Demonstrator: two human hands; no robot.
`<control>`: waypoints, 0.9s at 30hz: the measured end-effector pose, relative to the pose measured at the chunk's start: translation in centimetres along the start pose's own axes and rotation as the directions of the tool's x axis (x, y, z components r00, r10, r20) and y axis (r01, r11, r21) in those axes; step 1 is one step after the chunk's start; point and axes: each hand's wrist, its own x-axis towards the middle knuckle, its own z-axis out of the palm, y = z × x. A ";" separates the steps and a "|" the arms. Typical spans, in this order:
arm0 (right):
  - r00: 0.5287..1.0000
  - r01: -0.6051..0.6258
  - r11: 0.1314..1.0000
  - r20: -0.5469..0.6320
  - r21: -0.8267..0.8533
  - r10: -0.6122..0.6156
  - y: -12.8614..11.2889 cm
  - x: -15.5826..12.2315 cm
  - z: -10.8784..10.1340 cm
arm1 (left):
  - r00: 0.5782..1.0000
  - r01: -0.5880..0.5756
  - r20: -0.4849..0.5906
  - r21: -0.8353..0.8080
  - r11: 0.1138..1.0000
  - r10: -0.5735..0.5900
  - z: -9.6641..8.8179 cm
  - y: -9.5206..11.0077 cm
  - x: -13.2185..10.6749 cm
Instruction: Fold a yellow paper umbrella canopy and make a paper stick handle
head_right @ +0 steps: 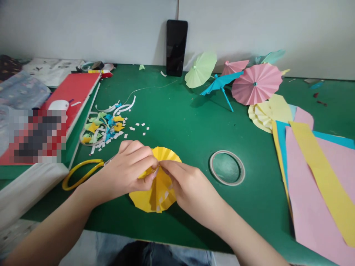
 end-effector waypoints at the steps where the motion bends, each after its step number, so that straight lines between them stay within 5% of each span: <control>1: 1.000 0.013 1.000 0.012 -0.015 -0.013 0.0 0.0 -0.1 | 1.000 -0.006 0.002 0.006 1.000 0.006 0.0 0.0 0.0; 14: 1.000 -0.018 1.000 0.008 0.009 0.018 -0.2 -0.1 -0.2 | 0.998 -0.066 0.022 0.025 0.998 0.065 0.0 -0.3 0.0; 27: 0.992 0.126 0.979 0.040 -0.159 -0.121 -0.1 -0.1 0.0 | 0.992 -0.126 0.030 0.105 0.986 0.123 -0.2 0.0 0.1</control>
